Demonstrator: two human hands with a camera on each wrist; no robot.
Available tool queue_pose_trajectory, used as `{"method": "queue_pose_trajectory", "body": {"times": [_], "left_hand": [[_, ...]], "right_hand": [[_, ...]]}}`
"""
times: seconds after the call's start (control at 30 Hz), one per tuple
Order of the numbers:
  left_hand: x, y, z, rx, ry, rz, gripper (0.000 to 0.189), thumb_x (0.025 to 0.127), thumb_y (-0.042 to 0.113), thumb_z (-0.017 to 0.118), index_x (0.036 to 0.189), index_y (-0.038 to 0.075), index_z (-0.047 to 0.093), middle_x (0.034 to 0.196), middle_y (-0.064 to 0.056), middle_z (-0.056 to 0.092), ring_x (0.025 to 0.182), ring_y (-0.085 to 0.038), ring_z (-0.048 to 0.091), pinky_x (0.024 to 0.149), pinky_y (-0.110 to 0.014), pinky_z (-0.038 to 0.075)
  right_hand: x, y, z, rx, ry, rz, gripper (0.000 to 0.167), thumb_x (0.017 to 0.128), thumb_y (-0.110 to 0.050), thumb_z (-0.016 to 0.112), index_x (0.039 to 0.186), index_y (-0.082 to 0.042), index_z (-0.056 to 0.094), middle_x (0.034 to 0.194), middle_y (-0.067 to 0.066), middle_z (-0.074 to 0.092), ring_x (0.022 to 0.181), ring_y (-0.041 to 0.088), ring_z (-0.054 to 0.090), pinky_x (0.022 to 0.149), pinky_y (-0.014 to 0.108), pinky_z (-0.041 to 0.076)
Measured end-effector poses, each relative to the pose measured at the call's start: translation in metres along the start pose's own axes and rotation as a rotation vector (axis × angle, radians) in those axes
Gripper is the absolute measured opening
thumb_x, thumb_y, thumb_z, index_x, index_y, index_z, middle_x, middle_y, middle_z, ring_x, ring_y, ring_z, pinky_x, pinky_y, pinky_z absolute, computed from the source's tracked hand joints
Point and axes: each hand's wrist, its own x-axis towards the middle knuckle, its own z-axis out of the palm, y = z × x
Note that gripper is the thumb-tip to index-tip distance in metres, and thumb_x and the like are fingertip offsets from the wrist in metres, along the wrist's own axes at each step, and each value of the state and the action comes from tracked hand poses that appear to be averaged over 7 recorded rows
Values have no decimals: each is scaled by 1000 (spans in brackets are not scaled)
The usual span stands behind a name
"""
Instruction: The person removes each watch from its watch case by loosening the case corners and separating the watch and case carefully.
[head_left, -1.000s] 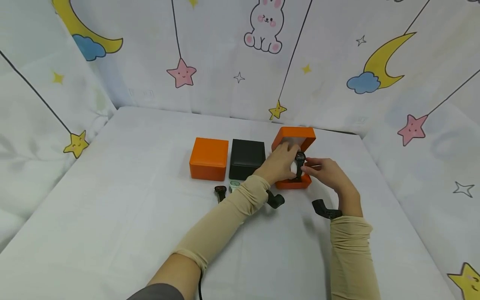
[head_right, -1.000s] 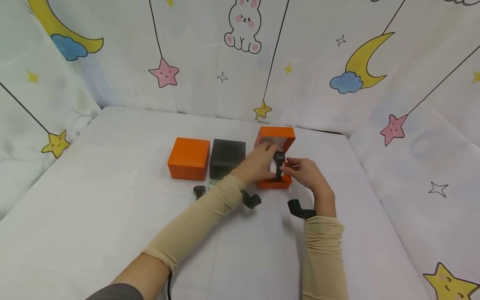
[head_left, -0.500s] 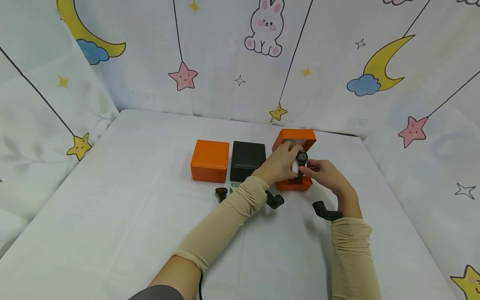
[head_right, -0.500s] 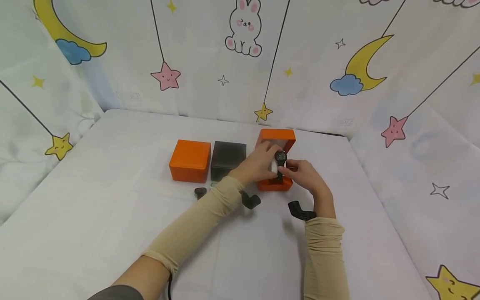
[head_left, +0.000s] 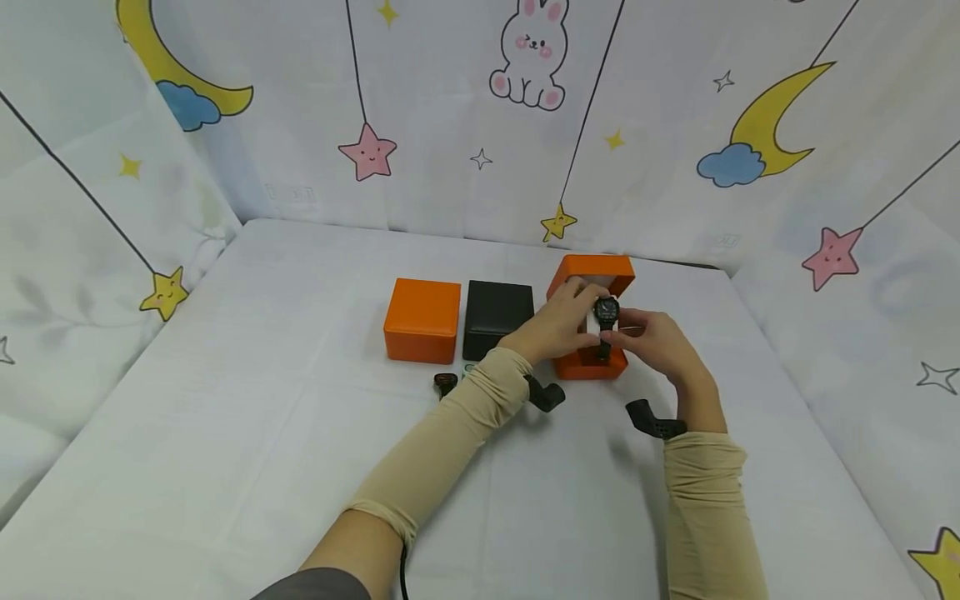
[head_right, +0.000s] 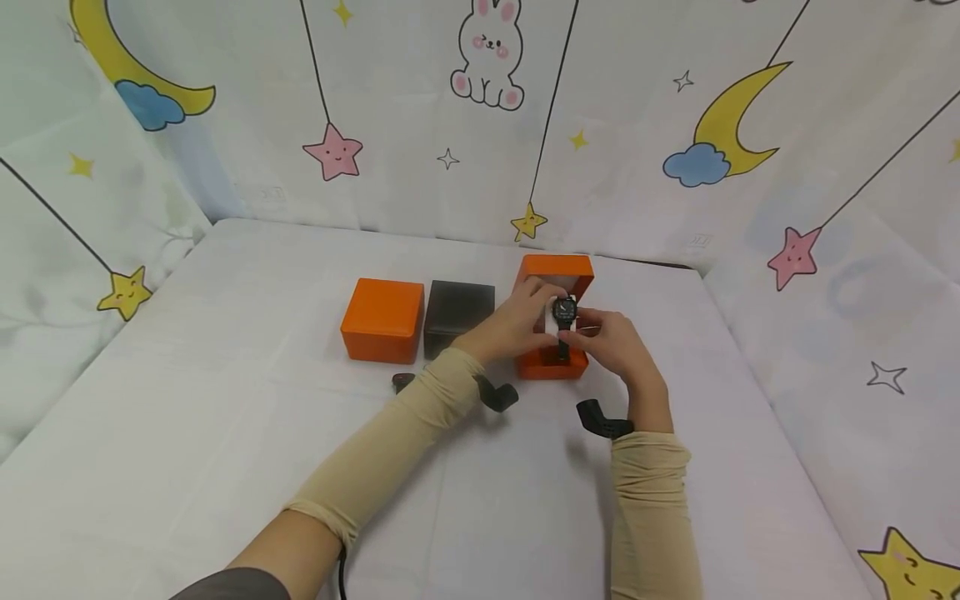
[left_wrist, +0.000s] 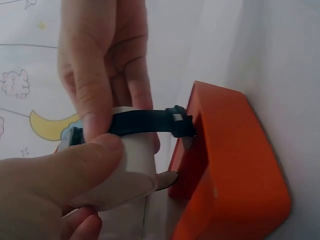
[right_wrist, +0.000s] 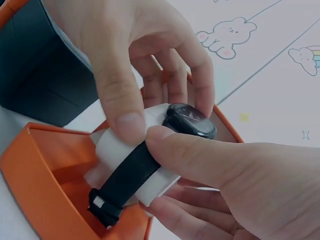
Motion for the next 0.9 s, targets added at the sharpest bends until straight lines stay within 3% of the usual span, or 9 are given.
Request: {"method": "queue_pose_trajectory", "body": {"times": [0.17,0.37,0.6,0.9], "left_hand": [[-2,-1,-5,-48,-26,-48,66,86,30,70,142,15,37,137,-7,40,115,-14,45,97,-21,42],[-4,-3,-9,-56,-86,-99,69,88,33,67,146,17,33,140,-8,42,112,-14,50,95,-24,45],[-6,-7,-10,-113,-102,-88,70,88,32,68,145,16,32,136,-6,46,111,-13,51,94,-23,46],[-6,-9,-9,-109,-103,-89,71,87,30,69,146,15,33,136,-7,47,112,-13,50,94,-24,46]], "right_hand": [[-1,-2,-1,10,-11,21,89,82,-61,62,146,-6,35,134,22,53,124,37,50,101,55,41],[-1,-4,-1,33,-18,7,84,83,-56,64,145,-7,37,132,21,55,122,36,52,99,53,43],[-2,-6,0,34,-41,-12,80,86,-52,63,145,-4,38,136,21,52,125,37,50,101,53,42],[-1,-6,1,37,-65,-33,75,88,-47,63,145,-5,39,138,20,50,126,37,49,100,53,42]]}}
